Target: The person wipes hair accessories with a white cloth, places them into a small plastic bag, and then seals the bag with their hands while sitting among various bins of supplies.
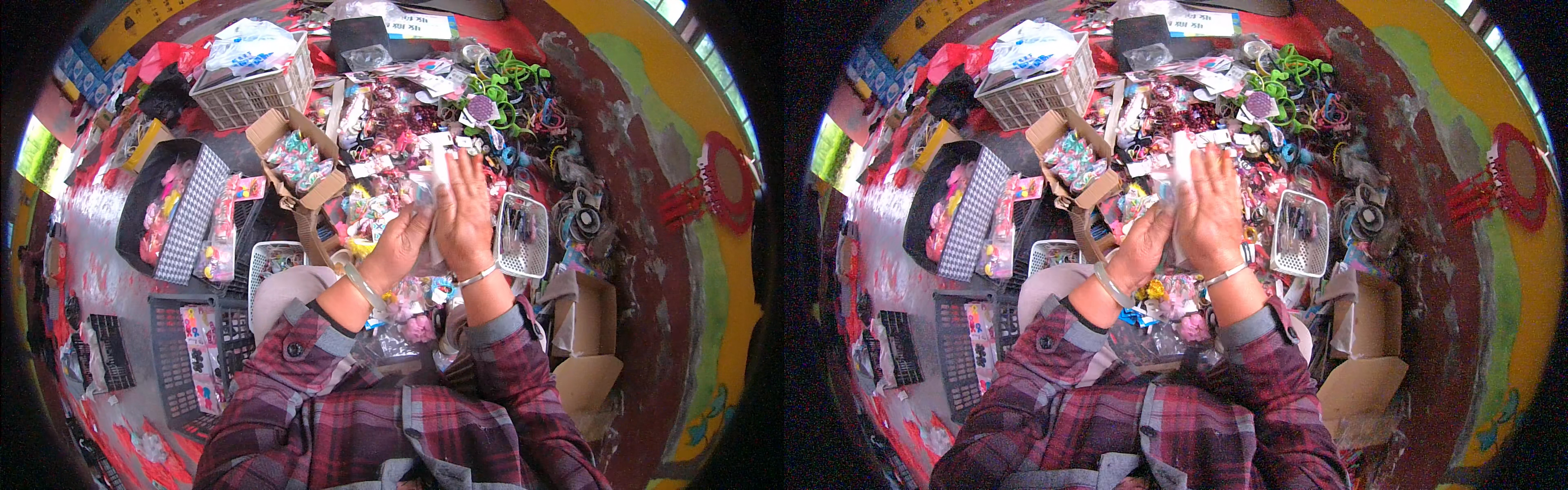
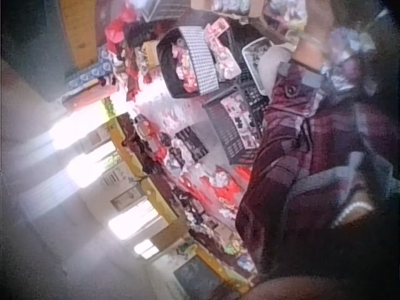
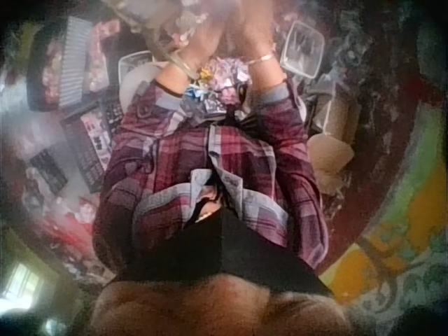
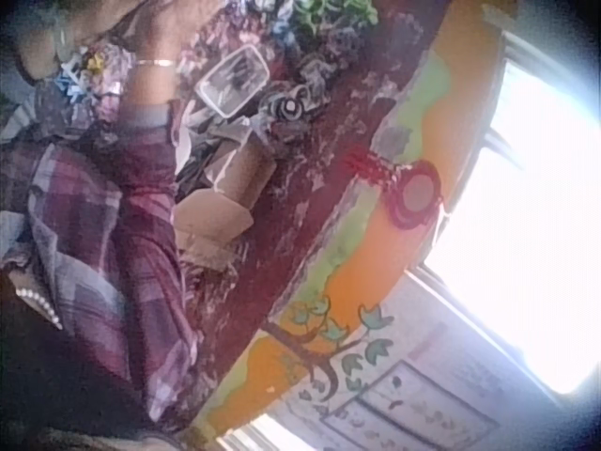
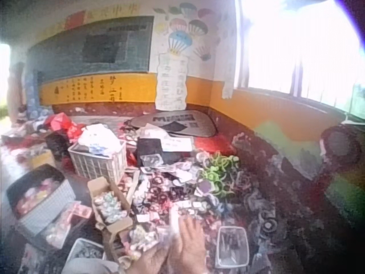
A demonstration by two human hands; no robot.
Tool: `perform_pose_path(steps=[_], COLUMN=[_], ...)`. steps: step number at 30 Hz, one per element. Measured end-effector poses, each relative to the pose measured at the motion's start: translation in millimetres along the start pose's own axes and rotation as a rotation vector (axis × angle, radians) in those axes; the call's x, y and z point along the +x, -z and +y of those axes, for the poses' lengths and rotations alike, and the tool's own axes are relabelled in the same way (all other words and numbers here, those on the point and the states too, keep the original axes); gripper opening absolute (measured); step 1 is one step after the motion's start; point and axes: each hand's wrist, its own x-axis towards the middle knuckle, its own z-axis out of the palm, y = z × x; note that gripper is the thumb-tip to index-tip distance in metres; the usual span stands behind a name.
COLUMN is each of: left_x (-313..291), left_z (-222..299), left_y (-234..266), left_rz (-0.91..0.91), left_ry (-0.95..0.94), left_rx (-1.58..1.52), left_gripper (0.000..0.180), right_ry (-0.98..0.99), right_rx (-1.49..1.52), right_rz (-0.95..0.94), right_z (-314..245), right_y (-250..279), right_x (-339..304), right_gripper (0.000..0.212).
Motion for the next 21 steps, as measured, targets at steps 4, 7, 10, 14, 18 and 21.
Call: perform_pose_path(steps=[4,7,10,14,18,21], left_x=[-3,-1,3,5,4,3], left_z=[13,6,12,12,15,28], left_y=[-1,8,6,4,-5,-8], left_rz=[-0.110,-0.081,-0.014,0.083,0.149,0.165], left_ry=[0.051,0.050,0.134,0.162,0.016,0.129], left_rx=[0.150,0.096,-0.170,-0.222,-0.039,-0.321], left_gripper=[0.039,0.042,0.044,0.046,0.046,0.047], right_ry=[-0.214,-0.489,-0.796,-0.629,-0.005,0.043], right_rx=[0.269,0.612,1.227,1.002,0.122,0.067], right_rz=[0.065,0.083,0.255,0.188,-0.059,-0.130], right_z=[26,42,48,28,13,-12], right_y=[1,-1,18,27,-6,-3], right_x=[5,10,14,15,2,-3], right_gripper=[0.040,0.042,0.039,0.039,0.040,0.040])
